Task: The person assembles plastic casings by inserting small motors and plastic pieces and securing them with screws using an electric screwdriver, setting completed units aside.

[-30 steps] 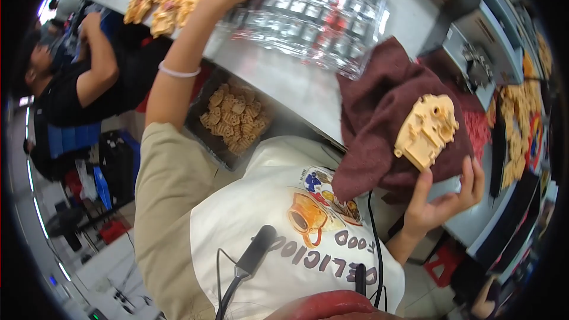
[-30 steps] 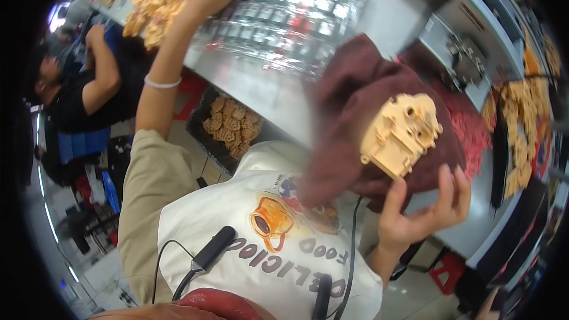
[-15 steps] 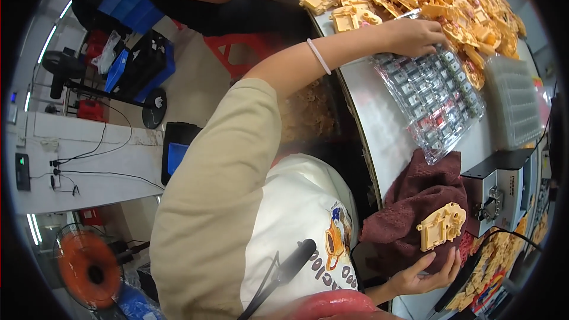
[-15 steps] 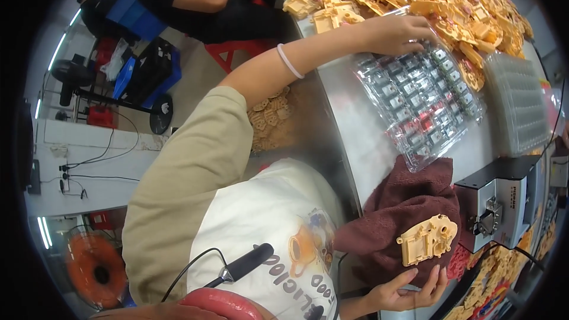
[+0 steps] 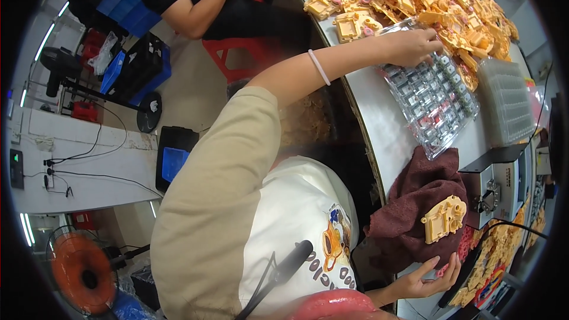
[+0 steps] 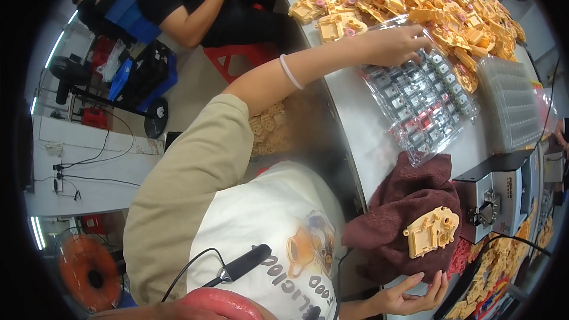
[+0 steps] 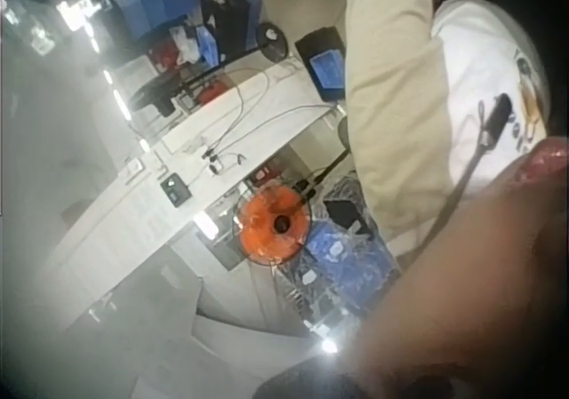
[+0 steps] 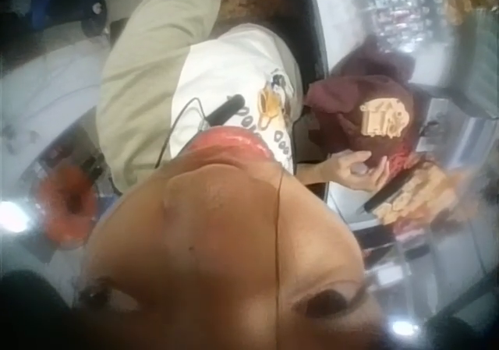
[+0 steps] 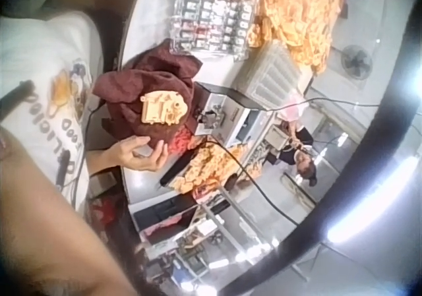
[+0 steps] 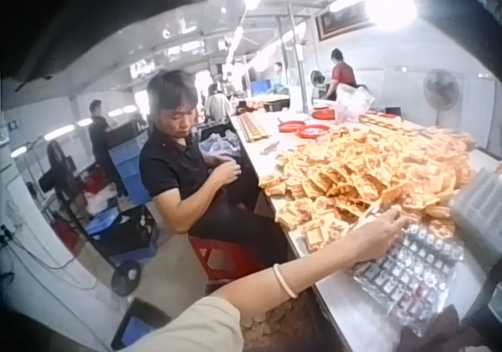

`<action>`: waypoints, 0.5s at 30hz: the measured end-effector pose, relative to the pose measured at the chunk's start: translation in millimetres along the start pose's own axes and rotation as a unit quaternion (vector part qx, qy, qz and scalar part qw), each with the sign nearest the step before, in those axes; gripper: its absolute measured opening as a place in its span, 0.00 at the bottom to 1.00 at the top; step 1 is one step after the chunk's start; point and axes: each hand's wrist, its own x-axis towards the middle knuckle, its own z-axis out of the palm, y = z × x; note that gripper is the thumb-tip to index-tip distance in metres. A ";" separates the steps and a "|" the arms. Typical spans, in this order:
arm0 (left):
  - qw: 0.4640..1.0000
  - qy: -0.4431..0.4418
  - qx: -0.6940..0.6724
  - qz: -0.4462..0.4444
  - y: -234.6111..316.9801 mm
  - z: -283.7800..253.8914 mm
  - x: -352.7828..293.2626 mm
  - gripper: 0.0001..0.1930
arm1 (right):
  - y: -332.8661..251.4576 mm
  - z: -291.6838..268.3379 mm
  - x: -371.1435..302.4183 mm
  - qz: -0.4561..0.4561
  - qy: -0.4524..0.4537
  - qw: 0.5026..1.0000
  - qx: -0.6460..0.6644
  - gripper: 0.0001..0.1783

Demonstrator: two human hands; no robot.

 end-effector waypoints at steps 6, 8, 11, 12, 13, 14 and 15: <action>0.997 0.062 -0.022 -0.034 -1.1 -3.3 -0.4 0.08 | 11.4 -5.2 -7.9 0.052 -0.007 0.999 0.014 0.16; 0.997 0.031 -0.032 -0.059 1.9 -3.0 0.3 0.10 | 15.4 -3.5 -7.9 0.048 -0.001 0.999 0.025 0.15; 0.998 0.006 -0.032 -0.060 12.7 -7.1 0.8 0.15 | 20.1 -2.5 -8.1 0.050 0.000 0.998 0.032 0.14; 0.997 -0.011 0.013 -0.076 22.4 -11.9 3.5 0.16 | 21.7 -2.3 -7.9 0.052 -0.006 0.998 0.029 0.14; 0.994 -0.027 0.057 -0.091 27.5 -12.9 7.0 0.17 | 22.1 -1.1 -7.6 0.055 -0.005 0.998 0.027 0.14; 0.994 -0.006 0.087 -0.070 27.6 -9.9 7.5 0.19 | 21.0 0.6 -7.0 0.055 -0.003 0.998 0.034 0.14; 0.994 -0.007 0.087 -0.068 28.0 -7.9 7.6 0.19 | 20.1 1.5 -6.7 0.056 0.000 0.998 0.041 0.13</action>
